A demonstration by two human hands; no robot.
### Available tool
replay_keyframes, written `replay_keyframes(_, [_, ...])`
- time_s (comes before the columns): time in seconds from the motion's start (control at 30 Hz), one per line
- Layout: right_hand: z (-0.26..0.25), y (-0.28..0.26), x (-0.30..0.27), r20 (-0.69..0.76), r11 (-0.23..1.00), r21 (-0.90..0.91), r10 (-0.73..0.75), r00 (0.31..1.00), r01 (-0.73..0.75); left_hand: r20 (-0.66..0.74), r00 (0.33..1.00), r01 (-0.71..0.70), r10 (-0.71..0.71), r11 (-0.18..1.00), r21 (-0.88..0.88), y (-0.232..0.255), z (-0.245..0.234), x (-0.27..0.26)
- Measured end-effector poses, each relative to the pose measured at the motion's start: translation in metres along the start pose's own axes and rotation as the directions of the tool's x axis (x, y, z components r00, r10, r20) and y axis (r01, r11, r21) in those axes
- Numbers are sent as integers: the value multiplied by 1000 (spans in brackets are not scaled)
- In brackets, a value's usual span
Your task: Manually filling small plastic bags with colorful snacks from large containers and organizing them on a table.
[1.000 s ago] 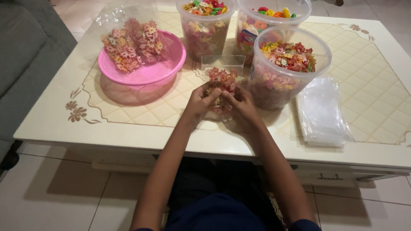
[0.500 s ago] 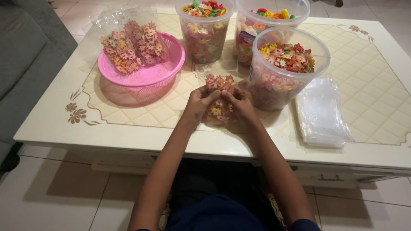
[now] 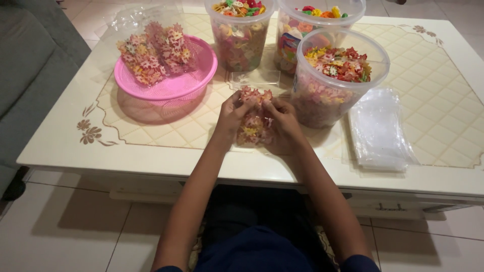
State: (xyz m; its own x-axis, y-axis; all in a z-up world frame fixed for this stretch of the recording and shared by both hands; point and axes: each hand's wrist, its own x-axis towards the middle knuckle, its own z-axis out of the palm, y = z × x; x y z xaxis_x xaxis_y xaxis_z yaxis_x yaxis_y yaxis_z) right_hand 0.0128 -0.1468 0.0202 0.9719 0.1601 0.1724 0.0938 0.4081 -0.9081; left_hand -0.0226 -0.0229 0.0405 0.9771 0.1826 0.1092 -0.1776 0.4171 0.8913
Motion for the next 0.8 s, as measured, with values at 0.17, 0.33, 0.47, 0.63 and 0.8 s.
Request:
replay_keyframes(0.17, [46,-55,-38,2,1000,4,-13,1000,13,-32,994,-98,100,992,78,-4,-9,9])
replay_keyframes(0.33, [4,-9,-3,121,990,-93,-95,988,106,52,996,-67,75,990,-126,15,6,-4])
replay_keyframes(0.47, [-10,12,10,195,995,68,-83,977,71,22,996,-87,90,991,-100,4,-1,7])
replay_keyframes(0.63, [39,-48,-30,58,997,47,-56,997,53,-46,996,-78,74,991,-105,7,8,6])
replay_keyframes(0.8, [21,-38,-24,199,999,-26,39,979,-34,-104,990,-97,91,994,-54,5,-4,11])
